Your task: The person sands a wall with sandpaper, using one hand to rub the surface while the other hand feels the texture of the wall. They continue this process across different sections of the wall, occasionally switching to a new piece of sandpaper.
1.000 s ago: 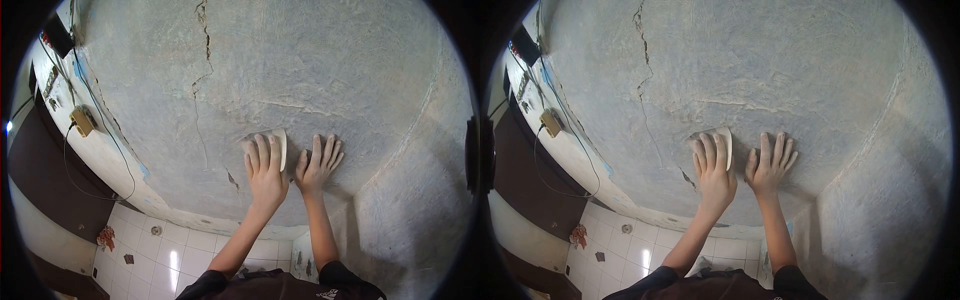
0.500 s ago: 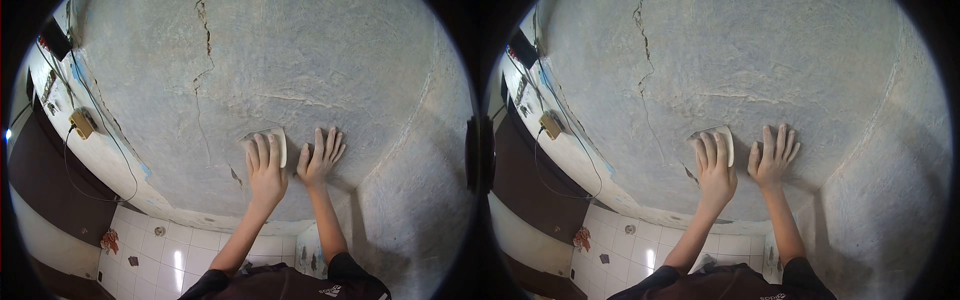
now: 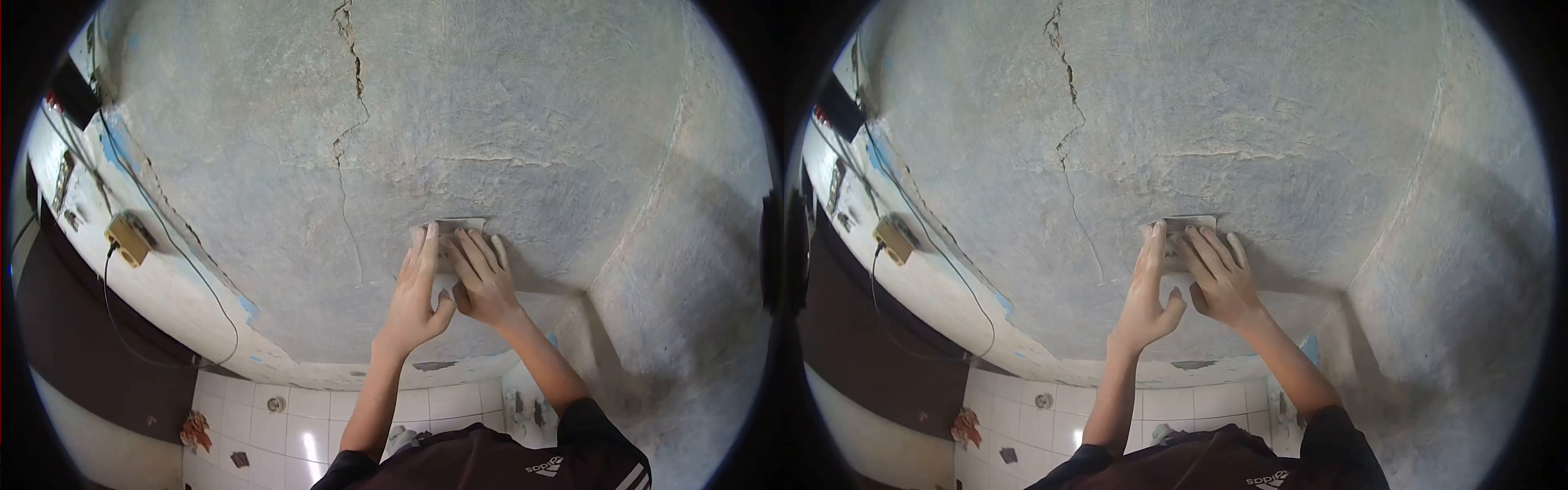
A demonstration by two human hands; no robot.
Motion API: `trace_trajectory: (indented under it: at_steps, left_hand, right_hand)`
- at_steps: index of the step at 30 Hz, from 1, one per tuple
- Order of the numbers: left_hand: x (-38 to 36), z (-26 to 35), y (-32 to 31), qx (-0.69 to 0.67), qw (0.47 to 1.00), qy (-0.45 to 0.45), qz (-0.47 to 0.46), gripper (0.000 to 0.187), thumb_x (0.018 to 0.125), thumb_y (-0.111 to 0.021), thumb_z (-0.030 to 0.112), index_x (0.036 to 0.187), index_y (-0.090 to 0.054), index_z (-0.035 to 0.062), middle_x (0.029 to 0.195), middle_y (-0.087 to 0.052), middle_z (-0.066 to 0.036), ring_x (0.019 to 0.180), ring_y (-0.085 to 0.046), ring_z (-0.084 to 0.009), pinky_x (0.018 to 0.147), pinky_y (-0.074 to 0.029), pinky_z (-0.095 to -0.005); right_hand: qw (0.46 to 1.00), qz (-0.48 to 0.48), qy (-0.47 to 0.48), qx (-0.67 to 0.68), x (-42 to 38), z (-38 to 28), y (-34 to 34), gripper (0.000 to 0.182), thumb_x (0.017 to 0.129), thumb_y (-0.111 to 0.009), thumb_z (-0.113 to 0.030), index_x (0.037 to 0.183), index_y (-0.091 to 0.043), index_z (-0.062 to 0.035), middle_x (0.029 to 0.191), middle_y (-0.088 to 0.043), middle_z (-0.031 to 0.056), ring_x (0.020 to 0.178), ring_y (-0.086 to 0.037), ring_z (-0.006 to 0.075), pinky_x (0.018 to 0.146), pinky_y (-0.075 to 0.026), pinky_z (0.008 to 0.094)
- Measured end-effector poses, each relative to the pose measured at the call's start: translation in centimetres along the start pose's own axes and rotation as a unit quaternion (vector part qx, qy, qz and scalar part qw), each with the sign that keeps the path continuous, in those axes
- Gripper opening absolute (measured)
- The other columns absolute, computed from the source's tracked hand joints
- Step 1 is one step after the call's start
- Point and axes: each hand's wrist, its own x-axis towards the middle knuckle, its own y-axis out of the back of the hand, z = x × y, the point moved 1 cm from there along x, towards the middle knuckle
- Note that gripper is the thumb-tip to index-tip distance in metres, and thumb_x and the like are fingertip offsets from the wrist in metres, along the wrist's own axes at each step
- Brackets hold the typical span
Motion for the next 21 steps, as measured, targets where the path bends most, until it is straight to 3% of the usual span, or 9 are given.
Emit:
trace_trajectory:
  at_steps: [4, 6, 7, 9, 13, 14, 19, 21]
  left_hand:
    - [-0.5, -1.4, 4.8, -0.057, 0.995, -0.042, -0.072, 0.077, 0.080, -0.058, -0.001, 0.154, -0.037, -0.0004, 0.161, -0.029, -0.026, 0.152, -0.017, -0.0460, 0.123, -0.018, -0.0526]
    - [-1.1, -2.2, 8.0, 0.061, 0.995, -0.075, 0.004, 0.072, 0.082, -0.056, -0.002, 0.152, -0.040, -0.0006, 0.161, -0.032, -0.026, 0.152, -0.018, -0.0474, 0.122, -0.018, -0.0554]
    - [-1.2, -2.7, 8.9, 0.054, 0.995, -0.081, -0.006, 0.072, 0.082, -0.056, -0.002, 0.152, -0.040, -0.0006, 0.161, -0.032, -0.026, 0.152, -0.018, -0.0474, 0.122, -0.018, -0.0554]
    - [-1.3, -3.8, 10.6, 0.128, 0.985, -0.082, 0.079, 0.069, 0.078, -0.058, 0.001, 0.146, -0.051, 0.0035, 0.159, -0.035, -0.026, 0.151, -0.020, -0.0500, 0.120, -0.017, -0.0611]
    - [-0.8, -6.0, 12.1, 0.232, 0.963, -0.086, 0.106, 0.062, 0.087, -0.061, 0.011, 0.148, -0.052, 0.0089, 0.163, -0.027, -0.026, 0.152, -0.009, -0.0519, 0.119, -0.010, -0.0653]
    - [-0.5, -6.2, 12.3, 0.243, 0.962, -0.064, 0.105, 0.059, 0.090, -0.063, 0.018, 0.148, -0.052, 0.0132, 0.165, -0.024, -0.024, 0.152, -0.007, -0.0523, 0.118, -0.010, -0.0669]
    - [-0.6, -7.2, 12.7, 0.288, 0.955, -0.042, 0.060, 0.059, 0.092, -0.064, 0.026, 0.149, -0.052, 0.0202, 0.165, -0.024, -0.023, 0.152, -0.007, -0.0528, 0.117, -0.007, -0.0678]
    - [-0.7, -7.7, 12.7, 0.269, 0.960, -0.046, 0.055, 0.058, 0.092, -0.065, 0.028, 0.149, -0.053, 0.0225, 0.165, -0.024, -0.023, 0.152, -0.007, -0.0526, 0.117, -0.005, -0.0681]
  right_hand:
    - [0.989, 0.110, -0.068, -0.077, 0.6, -2.6, -1.8, 0.065, 0.074, -0.068, -0.010, 0.138, -0.062, -0.0182, 0.147, -0.054, 0.0082, 0.133, -0.050, 0.0267, 0.115, -0.027, 0.0558]
    - [0.981, 0.140, -0.078, -0.109, 0.8, -2.8, -2.1, 0.062, 0.074, -0.069, -0.010, 0.135, -0.064, -0.0189, 0.146, -0.054, 0.0072, 0.133, -0.051, 0.0262, 0.114, -0.028, 0.0554]
    - [0.974, 0.167, -0.071, -0.135, 1.2, -3.1, -2.1, 0.060, 0.073, -0.069, -0.010, 0.132, -0.066, -0.0196, 0.145, -0.055, 0.0061, 0.132, -0.051, 0.0257, 0.113, -0.030, 0.0551]
    - [0.966, 0.197, -0.102, -0.134, 1.9, -4.2, -2.3, 0.054, 0.074, -0.070, -0.009, 0.127, -0.069, -0.0194, 0.143, -0.057, 0.0044, 0.130, -0.053, 0.0248, 0.112, -0.031, 0.0544]
    - [0.946, 0.242, -0.187, -0.107, 1.8, -6.1, -3.4, 0.053, 0.074, -0.071, -0.005, 0.125, -0.071, -0.0182, 0.140, -0.060, 0.0045, 0.126, -0.058, 0.0249, 0.113, -0.031, 0.0540]
    - [0.942, 0.243, -0.193, -0.128, 1.5, -6.5, -3.9, 0.051, 0.075, -0.071, -0.005, 0.125, -0.071, -0.0179, 0.139, -0.062, 0.0045, 0.125, -0.059, 0.0250, 0.113, -0.032, 0.0532]
    - [0.931, 0.260, -0.206, -0.153, 0.7, -7.8, -5.0, 0.041, 0.078, -0.071, -0.006, 0.118, -0.073, -0.0136, 0.132, -0.066, 0.0046, 0.118, -0.063, 0.0260, 0.111, -0.036, 0.0496]
    - [0.921, 0.290, -0.255, -0.053, 1.0, -8.4, -5.3, 0.040, 0.081, -0.072, -0.009, 0.120, -0.069, -0.0105, 0.128, -0.065, 0.0081, 0.114, -0.061, 0.0305, 0.105, -0.040, 0.0478]
